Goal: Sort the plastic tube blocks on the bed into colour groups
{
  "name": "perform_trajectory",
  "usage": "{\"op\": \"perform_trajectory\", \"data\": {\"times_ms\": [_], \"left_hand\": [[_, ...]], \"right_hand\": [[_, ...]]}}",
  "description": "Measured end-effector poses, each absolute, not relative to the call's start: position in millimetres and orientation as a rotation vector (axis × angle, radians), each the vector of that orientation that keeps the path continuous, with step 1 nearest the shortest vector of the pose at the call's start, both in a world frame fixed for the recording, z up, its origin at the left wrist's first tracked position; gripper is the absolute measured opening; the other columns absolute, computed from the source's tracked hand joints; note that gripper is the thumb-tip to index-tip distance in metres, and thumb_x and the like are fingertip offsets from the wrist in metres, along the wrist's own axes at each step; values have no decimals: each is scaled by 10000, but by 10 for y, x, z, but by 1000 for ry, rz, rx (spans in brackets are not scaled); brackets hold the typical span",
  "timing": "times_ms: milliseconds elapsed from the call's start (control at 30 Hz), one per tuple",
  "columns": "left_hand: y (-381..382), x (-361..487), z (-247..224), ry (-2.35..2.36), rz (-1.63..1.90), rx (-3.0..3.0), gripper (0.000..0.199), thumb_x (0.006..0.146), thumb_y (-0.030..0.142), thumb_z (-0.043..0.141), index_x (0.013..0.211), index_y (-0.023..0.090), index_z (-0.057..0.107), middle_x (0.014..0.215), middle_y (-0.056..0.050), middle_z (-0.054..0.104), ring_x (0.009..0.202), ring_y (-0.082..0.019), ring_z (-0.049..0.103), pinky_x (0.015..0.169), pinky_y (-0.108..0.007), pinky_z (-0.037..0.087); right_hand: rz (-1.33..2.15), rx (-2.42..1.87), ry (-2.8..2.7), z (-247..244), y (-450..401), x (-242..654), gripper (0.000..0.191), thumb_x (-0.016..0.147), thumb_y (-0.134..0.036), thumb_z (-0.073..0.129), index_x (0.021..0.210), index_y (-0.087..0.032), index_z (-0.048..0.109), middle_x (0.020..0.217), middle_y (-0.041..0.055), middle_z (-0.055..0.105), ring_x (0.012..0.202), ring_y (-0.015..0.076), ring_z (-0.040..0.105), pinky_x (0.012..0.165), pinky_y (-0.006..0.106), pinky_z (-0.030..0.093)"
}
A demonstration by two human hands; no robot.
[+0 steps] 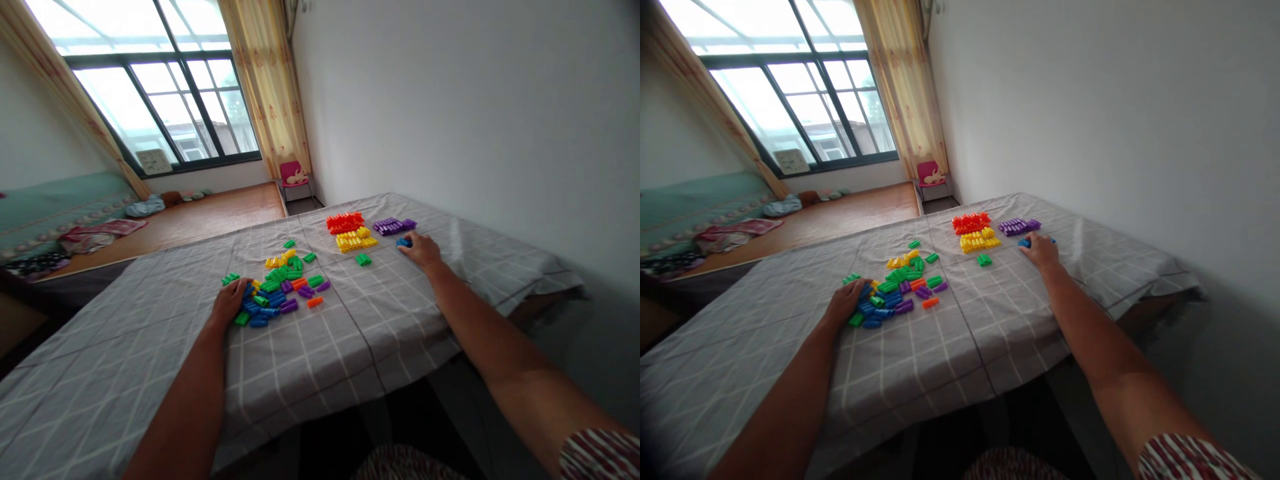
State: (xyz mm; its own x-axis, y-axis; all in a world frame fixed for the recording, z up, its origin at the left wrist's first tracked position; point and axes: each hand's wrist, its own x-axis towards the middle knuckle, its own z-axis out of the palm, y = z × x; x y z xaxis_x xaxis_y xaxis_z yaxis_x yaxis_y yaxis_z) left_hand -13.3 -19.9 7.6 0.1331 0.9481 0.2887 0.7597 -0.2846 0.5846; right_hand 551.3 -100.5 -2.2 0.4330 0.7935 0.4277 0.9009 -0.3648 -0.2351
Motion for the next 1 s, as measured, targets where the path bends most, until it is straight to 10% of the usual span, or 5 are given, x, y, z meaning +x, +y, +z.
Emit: {"op": "perform_trajectory", "data": {"times_ms": [500, 1000], "left_hand": [[-295, -134, 128, 1926, 872, 2074, 540, 933, 508, 305, 835, 218, 750, 941, -105, 742, 938, -264, 663, 851, -356, 468], [-146, -35, -58, 1523, 1265, 1700, 688, 896, 655, 304, 1112, 140, 706, 1183, -135, 681, 1056, -256, 626, 832, -364, 522]], "right_hand": [[-595, -1869, -1591, 132, -1018, 5088, 407, 907, -345, 407, 1185, -133, 616, 1166, 157, 648, 1036, 289, 570, 890, 396, 429], [45, -792, -2560, 361, -1175, 2263, 365, 928, -387, 528, 1269, -282, 605, 1303, 57, 607, 1189, 239, 504, 1007, 406, 393]]}}
